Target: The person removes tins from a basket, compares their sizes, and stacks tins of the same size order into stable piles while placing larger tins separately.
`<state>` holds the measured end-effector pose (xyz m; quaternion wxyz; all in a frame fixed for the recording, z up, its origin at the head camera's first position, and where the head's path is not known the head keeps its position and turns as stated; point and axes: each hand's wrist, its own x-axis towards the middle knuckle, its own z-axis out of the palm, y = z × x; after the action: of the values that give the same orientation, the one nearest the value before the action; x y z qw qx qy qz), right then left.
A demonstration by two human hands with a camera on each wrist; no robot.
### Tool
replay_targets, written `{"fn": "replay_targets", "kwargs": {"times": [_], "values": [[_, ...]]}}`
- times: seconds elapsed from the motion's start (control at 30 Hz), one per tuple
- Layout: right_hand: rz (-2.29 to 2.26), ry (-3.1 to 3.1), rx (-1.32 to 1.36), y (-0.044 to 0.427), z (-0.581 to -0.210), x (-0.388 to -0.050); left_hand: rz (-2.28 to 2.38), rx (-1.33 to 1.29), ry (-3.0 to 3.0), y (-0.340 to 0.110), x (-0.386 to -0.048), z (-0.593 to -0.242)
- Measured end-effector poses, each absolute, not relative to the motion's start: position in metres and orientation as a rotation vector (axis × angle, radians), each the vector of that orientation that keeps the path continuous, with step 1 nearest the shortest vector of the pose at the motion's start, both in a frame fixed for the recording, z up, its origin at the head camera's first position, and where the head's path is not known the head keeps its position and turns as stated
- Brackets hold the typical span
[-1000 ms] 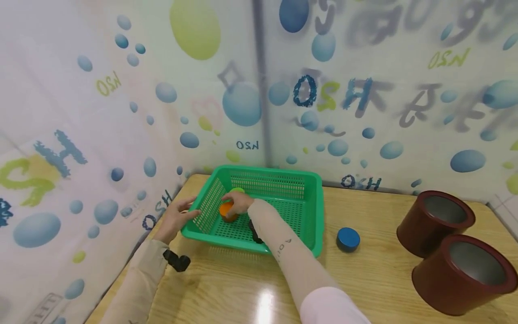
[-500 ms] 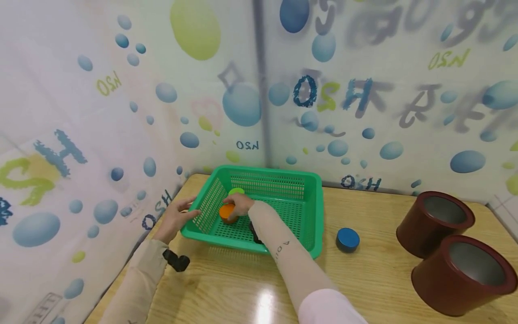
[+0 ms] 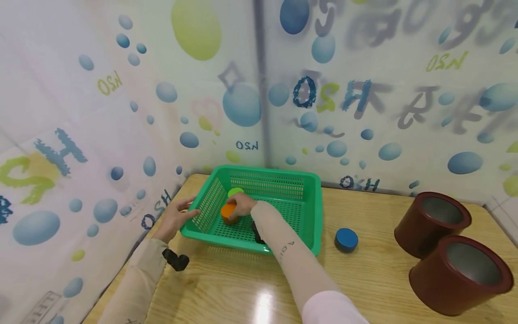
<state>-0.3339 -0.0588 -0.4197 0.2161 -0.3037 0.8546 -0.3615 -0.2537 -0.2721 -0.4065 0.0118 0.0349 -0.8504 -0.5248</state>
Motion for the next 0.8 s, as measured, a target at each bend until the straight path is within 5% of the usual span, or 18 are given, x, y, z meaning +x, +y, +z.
{"fn": "replay_targets", "kwargs": {"times": [0.37,0.8], "values": [[-1.138,2.367,-0.760,-0.035,-0.392,-0.330,-1.656,0.107,-2.654,-0.268,-0.254,-0.409],[-1.258,2.365,-0.963,0.016,-0.339,-0.310,-1.607,0.087,-2.659,-0.272,-0.253,-0.408]]}}
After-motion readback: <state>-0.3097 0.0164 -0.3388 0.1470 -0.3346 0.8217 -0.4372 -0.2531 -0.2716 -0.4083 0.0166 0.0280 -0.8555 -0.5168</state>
